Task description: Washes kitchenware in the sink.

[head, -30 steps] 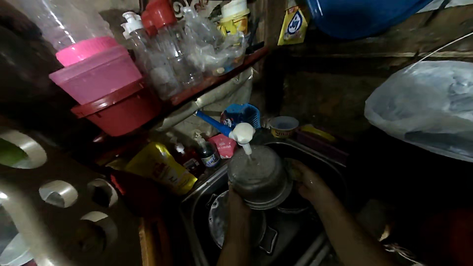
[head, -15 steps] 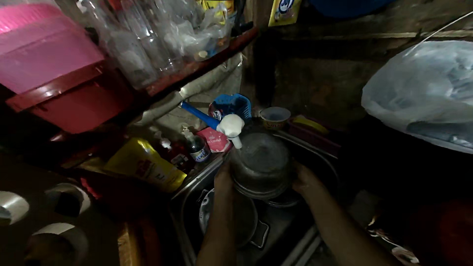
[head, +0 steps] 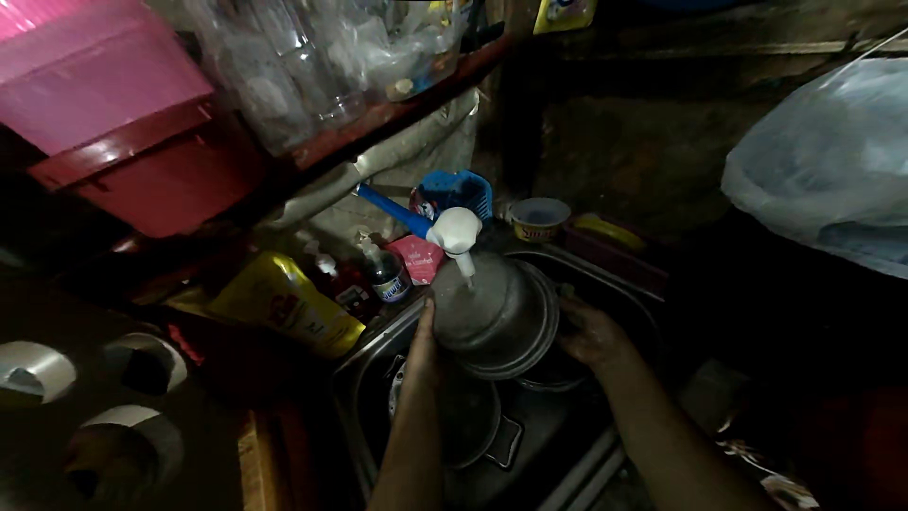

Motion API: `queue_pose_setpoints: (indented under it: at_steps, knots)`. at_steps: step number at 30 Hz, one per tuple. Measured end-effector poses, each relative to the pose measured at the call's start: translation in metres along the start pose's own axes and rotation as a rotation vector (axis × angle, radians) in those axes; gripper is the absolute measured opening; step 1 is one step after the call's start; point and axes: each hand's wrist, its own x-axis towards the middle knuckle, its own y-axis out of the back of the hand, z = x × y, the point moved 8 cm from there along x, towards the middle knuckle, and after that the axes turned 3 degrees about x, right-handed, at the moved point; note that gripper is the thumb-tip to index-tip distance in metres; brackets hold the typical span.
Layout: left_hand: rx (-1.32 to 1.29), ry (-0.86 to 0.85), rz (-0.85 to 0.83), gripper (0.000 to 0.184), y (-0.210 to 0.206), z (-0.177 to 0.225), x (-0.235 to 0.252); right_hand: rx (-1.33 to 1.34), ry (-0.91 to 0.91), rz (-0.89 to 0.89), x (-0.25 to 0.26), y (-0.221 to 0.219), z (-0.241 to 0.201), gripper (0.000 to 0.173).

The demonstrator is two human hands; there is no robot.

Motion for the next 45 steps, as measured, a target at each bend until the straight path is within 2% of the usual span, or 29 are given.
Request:
queue_pose_setpoints:
  at_steps: [3,6,9,13,16,20,24,30,34,39,42,45]
  knots:
    - [-0.021,0.022,0.0,0.064,-0.002,-0.006,0.003,-0.016,0.035,-0.089,-0.004,-0.006,-0.005,0.037]
    - [-0.089,-0.031,-0.018,0.058,-0.005,-0.007,0.007,-0.038,0.059,-0.121,-0.006,-0.007,-0.007,0.039]
    - [-0.095,-0.13,0.072,0.052,0.0,0.0,0.008,-0.148,0.006,-0.074,0.0,-0.001,-0.004,0.042]
    - [0.037,-0.283,0.172,0.051,0.01,0.017,0.007,-0.376,-0.039,0.027,0.008,0.003,0.002,0.041]
    - [0.226,-0.328,0.203,0.053,0.01,0.036,-0.004,-0.489,-0.035,0.006,0.015,0.007,0.008,0.04]
    - [0.464,-0.165,0.212,0.059,0.006,0.048,-0.023,-0.539,-0.081,0.017,0.007,0.002,0.004,0.038]
    - [0.693,-0.015,0.25,0.077,0.016,0.05,-0.03,-0.559,-0.14,0.048,0.007,0.005,0.007,0.037]
    - [0.819,0.019,0.217,0.087,0.036,0.047,-0.028,-0.604,-0.223,0.029,0.003,0.003,0.018,0.032]
    - [0.696,0.037,0.225,0.087,0.056,0.03,-0.018,-0.627,-0.207,-0.033,0.0,-0.001,0.015,0.035]
    - [0.313,0.119,0.105,0.082,0.054,0.002,-0.014,-0.375,-0.109,0.01,-0.001,0.0,0.008,0.031]
    - [0.284,0.0,0.022,0.067,0.046,-0.007,-0.006,-0.372,-0.098,0.025,-0.002,-0.002,0.006,0.038]
    - [0.271,-0.142,0.031,0.055,0.038,-0.005,-0.001,-0.499,-0.081,0.021,0.0,0.0,0.003,0.041]
